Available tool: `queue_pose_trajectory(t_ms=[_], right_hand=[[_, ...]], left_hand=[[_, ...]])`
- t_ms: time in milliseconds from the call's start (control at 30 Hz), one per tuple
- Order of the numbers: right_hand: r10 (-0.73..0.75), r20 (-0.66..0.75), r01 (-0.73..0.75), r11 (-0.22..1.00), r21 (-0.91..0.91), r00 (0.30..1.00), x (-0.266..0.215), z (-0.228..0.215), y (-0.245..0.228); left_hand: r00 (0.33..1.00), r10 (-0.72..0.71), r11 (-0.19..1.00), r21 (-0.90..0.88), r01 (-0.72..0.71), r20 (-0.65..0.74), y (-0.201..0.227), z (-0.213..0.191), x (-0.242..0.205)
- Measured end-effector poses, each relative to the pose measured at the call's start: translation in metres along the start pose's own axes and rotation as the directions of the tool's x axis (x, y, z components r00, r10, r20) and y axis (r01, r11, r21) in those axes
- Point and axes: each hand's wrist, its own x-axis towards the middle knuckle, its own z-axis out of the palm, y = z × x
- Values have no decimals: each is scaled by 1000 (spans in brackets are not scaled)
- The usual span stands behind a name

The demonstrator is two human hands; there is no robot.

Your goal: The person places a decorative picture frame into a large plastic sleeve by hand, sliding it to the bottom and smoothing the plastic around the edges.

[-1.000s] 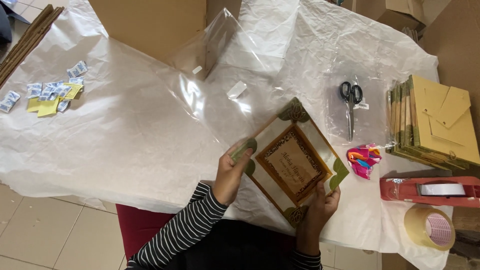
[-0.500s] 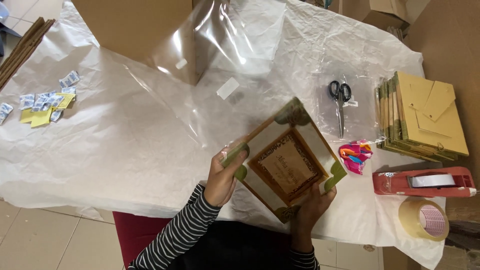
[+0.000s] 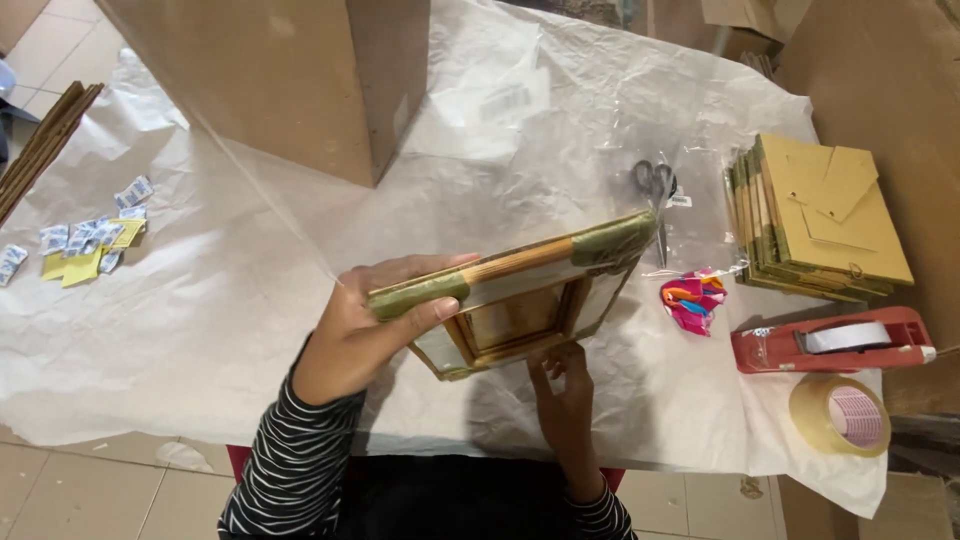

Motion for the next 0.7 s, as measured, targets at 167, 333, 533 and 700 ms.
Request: queue_pose_trajectory(t_ms=[167, 333, 533, 700], right_hand=[[32, 98, -27, 998, -48, 995, 4, -9, -8], [-127, 150, 148, 979, -137, 980, 9, -29, -6], [-356, -19, 343, 911, -229, 934, 25, -83, -33], [-532, -84, 530, 847, -44, 843, 44, -113, -80]], left_hand=[[990, 27, 997, 62, -36, 140, -3, -1, 14], [958, 66, 995, 59, -86, 279, -22, 2, 21], [948, -27, 996, 89, -1, 318, -22, 0, 24], [951, 70, 997, -56, -56, 300, -25, -1, 28]])
